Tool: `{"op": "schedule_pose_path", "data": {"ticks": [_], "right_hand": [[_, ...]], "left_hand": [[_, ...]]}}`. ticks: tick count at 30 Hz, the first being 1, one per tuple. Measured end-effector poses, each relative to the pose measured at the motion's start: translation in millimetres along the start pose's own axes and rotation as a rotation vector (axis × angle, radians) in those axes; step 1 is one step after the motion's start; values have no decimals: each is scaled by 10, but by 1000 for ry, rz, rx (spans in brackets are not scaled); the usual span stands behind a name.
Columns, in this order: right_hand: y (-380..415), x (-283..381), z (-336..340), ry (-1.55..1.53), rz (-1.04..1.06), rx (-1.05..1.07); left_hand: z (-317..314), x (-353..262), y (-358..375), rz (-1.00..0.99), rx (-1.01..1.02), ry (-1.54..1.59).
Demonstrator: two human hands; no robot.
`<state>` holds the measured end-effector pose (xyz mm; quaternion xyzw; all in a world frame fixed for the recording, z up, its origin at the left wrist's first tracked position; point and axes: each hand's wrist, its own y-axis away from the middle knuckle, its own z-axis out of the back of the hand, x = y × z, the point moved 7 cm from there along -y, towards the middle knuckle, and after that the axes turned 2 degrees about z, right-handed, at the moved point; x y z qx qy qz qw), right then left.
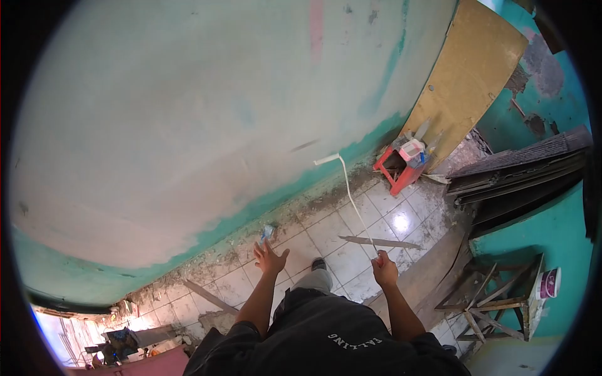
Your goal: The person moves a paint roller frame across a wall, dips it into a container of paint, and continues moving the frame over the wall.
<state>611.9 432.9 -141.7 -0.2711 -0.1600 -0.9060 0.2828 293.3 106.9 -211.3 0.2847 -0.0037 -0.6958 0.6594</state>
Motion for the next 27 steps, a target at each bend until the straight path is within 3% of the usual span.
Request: {"op": "schedule_pose_path", "data": {"ticks": [5,11,16,27], "right_hand": [[-533,-457,209,59,-83,65],[-1241,-881,396,172,-250,208],[-1804,-1349,736,152,-283,199],[-3115,-2790,1813,155,-341,146]], "left_hand": [[-169,-692,-393,38,56,9],[-557,-2018,-704,-130,167,-3],[-1062,-3054,-697,-188,264,-8],[-1938,-4341,-410,-48,267,-209]]}}
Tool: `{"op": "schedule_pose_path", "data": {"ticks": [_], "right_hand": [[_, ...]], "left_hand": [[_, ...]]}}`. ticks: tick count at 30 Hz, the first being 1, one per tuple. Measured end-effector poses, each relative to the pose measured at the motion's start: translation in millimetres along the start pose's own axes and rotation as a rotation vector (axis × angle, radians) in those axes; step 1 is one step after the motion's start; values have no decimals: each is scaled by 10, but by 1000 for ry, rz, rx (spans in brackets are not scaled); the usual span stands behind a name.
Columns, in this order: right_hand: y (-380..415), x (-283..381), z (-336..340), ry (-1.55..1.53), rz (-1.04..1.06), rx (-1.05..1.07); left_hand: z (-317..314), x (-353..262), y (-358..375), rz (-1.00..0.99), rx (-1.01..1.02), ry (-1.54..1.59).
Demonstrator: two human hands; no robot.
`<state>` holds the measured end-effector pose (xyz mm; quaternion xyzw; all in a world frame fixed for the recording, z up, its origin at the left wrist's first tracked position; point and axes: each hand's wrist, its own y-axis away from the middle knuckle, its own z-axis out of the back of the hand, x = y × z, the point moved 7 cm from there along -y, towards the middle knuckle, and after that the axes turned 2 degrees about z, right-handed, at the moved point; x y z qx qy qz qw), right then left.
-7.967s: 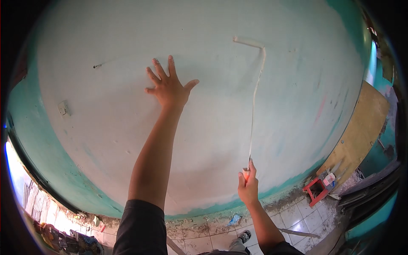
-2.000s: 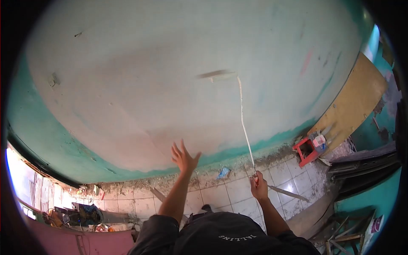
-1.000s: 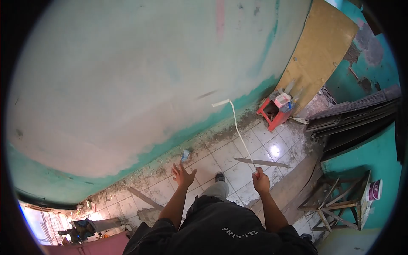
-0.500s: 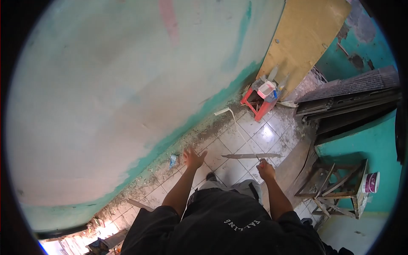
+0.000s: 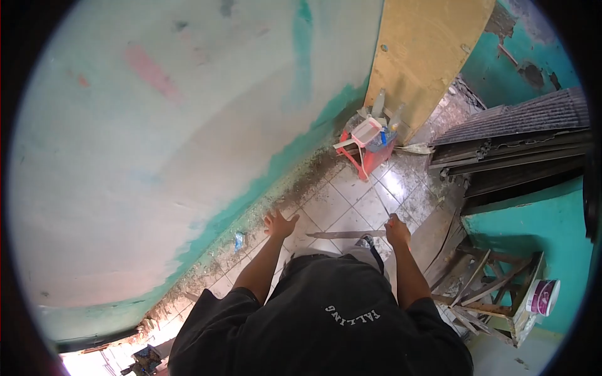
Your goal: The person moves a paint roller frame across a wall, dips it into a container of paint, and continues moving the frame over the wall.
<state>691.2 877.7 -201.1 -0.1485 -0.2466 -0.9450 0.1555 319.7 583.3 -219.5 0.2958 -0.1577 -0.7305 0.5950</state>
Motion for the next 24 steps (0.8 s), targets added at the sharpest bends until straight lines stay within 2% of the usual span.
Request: {"op": "schedule_pose_path", "data": {"ticks": [2,4,6,9,11,17,24], "right_hand": [[-308,-86,304,109,17,13],[-578,-181,580,148,-7,48],[-817,-182,871,156,80,4],[-1281,-231,1160,214,78,39],[-1594,-300,1276,239,77,56],[-2353,-117,1604,375,47,134],[-3229,89,1697,489,71,213]], "left_hand": [[-112,-278,-59,59,1,16],[-151,-641,-11,60,-3,48],[-243,-888,22,77,3,94],[-338,-1287,-86,44,-49,30],[-422,-1507,-202,15,-47,-45],[-660,-2154,-740,83,70,-3],[-301,-3028,-1463,-28,83,-65]]}}
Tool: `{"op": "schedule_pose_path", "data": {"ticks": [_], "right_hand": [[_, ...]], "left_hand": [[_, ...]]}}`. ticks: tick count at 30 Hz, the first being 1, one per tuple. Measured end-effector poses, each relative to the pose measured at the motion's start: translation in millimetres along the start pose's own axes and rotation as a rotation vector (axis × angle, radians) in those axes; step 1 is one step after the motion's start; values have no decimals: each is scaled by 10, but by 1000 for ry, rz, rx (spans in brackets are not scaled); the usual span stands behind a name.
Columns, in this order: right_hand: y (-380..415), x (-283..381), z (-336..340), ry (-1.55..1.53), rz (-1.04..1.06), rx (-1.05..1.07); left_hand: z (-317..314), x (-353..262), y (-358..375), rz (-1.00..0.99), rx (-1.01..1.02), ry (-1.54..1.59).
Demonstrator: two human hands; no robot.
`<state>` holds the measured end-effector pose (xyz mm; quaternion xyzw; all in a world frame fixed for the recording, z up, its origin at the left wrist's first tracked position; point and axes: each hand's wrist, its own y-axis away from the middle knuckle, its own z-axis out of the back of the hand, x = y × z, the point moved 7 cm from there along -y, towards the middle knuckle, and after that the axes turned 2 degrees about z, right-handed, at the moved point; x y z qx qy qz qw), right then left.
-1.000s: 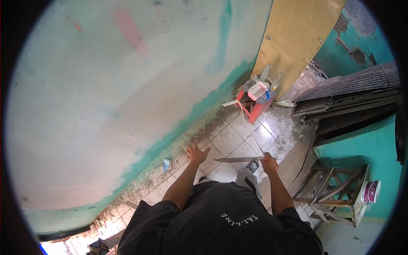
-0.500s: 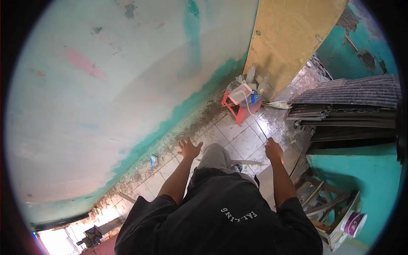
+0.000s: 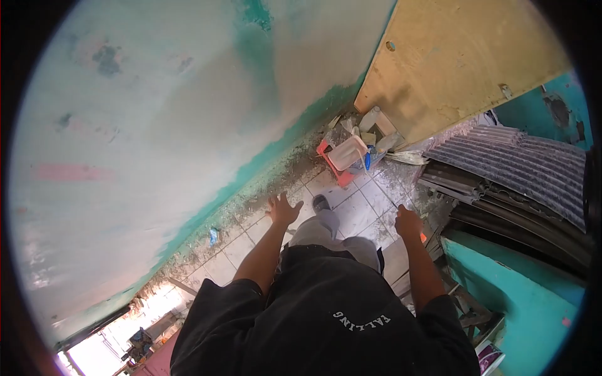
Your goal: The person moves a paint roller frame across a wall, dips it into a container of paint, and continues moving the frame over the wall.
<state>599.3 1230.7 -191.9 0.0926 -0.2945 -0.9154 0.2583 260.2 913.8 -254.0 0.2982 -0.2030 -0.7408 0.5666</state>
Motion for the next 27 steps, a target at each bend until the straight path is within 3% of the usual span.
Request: {"op": "schedule_pose_path", "data": {"ticks": [4,10,12,13,18,20,22,24,25,27], "right_hand": [[-369,-50,4,70,22,9],[-905,-10,13,-57,-45,284],[-1344,-168,-759,-205,55,580],[-1354,-156,-877,-610,-123,593],[-1492,177,-742,-797,-185,763],[-1704,203,-830,-924,-273,625],[-1847,209,-931,-928,-224,573],[-2066,220,-820,-806,15,257],[-2127,271,-657,-611,230,-15],[-2173,231,-527,-545,222,-33]], "left_hand": [[77,-209,-384,-20,-36,-82],[-270,-341,-688,90,58,-54],[-427,-386,-643,132,63,-7],[-500,-427,-607,166,77,-2],[-949,-581,-487,195,134,73],[-1166,-606,-511,207,157,120],[-1376,-610,-557,242,168,151],[-1529,-638,-553,260,175,174],[-1584,-686,-569,271,187,165],[-1623,-819,-691,273,197,169]]}}
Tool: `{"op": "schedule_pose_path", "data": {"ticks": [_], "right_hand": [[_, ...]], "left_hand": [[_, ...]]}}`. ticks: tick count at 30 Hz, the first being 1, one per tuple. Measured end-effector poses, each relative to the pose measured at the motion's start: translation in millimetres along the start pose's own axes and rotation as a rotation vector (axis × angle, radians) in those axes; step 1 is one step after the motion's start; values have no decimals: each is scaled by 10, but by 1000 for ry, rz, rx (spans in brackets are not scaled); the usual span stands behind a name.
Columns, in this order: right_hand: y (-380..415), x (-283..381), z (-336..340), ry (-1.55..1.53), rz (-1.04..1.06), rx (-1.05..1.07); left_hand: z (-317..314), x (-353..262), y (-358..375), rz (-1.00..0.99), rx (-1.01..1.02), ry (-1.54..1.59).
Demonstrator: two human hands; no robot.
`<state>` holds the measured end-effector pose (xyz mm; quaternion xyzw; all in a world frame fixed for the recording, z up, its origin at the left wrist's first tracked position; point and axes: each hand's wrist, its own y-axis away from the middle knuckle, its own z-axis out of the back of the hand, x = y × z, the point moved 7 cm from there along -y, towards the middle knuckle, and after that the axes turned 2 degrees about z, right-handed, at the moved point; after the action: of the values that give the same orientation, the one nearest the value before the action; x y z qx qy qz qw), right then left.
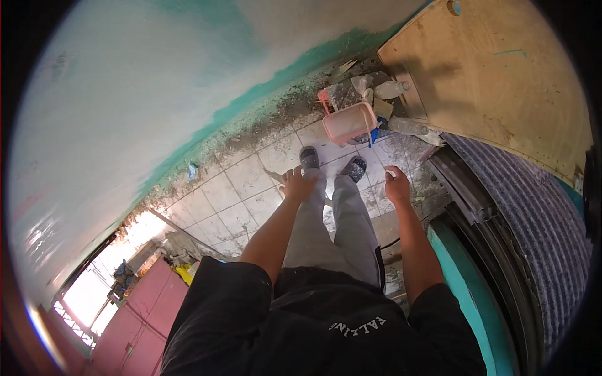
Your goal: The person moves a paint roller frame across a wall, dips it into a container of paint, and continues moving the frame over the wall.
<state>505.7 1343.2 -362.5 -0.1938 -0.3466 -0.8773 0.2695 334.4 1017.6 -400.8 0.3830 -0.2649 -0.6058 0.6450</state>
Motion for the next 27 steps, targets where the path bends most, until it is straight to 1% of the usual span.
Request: {"op": "schedule_pose_path", "data": {"ticks": [3,5,6,7,9,11,13,17,19,21,23,25,27], "right_hand": [[90,237,333,104,-31,13],[191,450,523,151,-47,40],[258,561,612,215,-84,42],[288,616,649,278,-118,45],[271,648,619,340,-120,64],[232,708,581,395,-127,79],[206,777,530,483,-169,111],[142,862,418,507,-150,90],[95,897,381,469,-131,86],[99,872,390,461,-122,91],[106,862,426,451,-109,91],[203,854,507,557,-164,132],[254,806,510,572,-159,132]], "left_hand": [[-99,-175,-118,-30,3,39],[-174,-275,-382,-50,-71,76],[-348,-266,-633,-100,-77,118],[-272,-400,-634,-89,-73,135],[-211,-636,-635,-2,13,224],[-288,-751,-744,11,32,271],[-309,-902,-749,-47,54,226],[-393,-1035,-891,-63,98,264],[-430,-1148,-981,-177,99,318],[-478,-1142,-1051,-141,96,342],[-579,-1099,-1111,-69,207,382],[-533,-1104,-1070,-73,198,381],[-528,-1113,-1048,-76,197,383]]}}
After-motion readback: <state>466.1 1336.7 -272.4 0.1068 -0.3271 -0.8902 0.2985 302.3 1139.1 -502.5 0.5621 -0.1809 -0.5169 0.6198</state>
